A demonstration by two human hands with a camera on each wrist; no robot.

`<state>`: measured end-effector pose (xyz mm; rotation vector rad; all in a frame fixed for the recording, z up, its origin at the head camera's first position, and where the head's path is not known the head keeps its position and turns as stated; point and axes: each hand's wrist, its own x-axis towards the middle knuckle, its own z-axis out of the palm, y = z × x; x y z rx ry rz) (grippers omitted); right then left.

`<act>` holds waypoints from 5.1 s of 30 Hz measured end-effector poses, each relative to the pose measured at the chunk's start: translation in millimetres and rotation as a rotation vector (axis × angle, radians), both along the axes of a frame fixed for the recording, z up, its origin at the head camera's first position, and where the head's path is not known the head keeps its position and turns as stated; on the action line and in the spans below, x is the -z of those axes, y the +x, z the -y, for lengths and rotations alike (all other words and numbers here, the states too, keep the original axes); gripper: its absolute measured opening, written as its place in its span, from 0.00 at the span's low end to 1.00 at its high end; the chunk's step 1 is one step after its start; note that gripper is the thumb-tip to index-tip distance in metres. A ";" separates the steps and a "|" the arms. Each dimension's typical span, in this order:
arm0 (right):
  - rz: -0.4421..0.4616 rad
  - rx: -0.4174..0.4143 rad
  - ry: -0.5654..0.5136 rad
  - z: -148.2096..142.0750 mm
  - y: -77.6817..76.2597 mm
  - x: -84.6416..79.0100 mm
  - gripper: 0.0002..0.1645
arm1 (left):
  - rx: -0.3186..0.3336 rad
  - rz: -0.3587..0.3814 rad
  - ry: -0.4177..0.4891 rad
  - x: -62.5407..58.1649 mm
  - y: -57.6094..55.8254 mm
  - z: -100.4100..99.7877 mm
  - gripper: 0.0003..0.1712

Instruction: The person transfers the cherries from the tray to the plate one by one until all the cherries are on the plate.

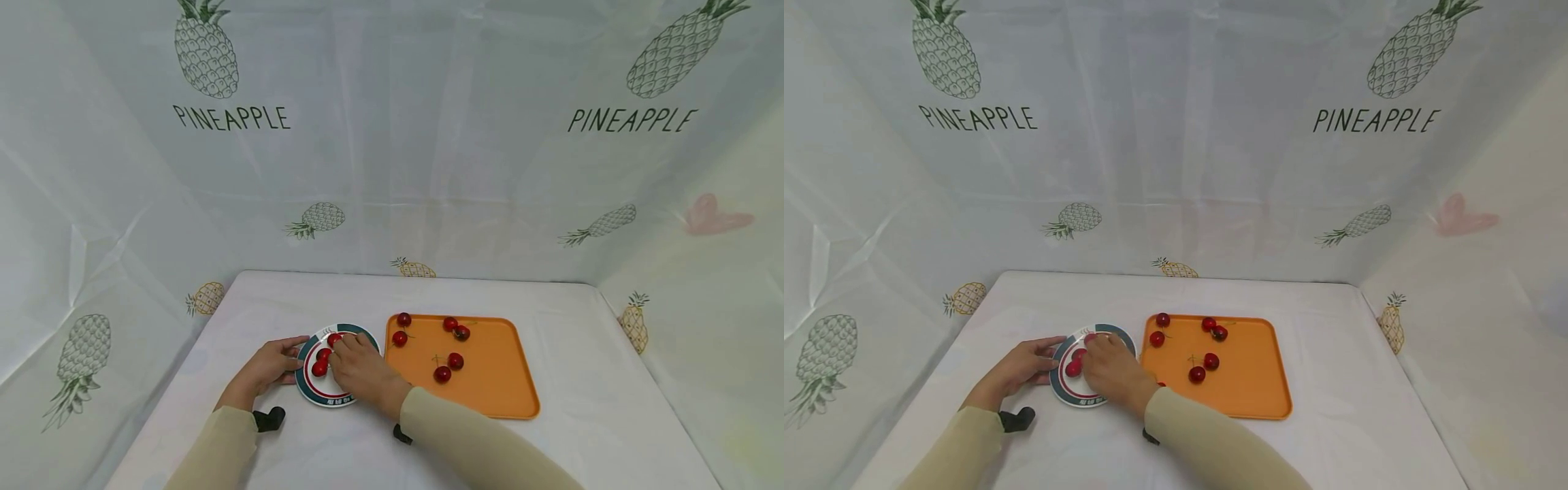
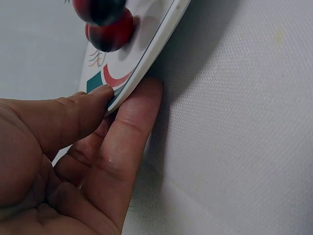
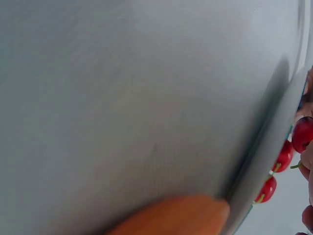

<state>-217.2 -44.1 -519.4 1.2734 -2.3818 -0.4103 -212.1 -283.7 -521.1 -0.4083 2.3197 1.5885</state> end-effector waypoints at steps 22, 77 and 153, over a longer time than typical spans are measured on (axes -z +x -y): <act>0.002 -0.020 0.040 16.9 -2.1 15.8 0.38 | 0.000 -0.003 -0.006 -1.8 1.4 -0.6 0.34; 0.038 0.034 -0.103 -90.2 -5.1 -33.2 0.18 | -0.002 0.024 -0.035 1.7 -2.0 -0.4 0.36; 0.192 -0.087 -0.088 -170.7 -4.4 10.3 0.07 | -0.013 0.011 -0.041 1.4 0.4 -1.9 0.36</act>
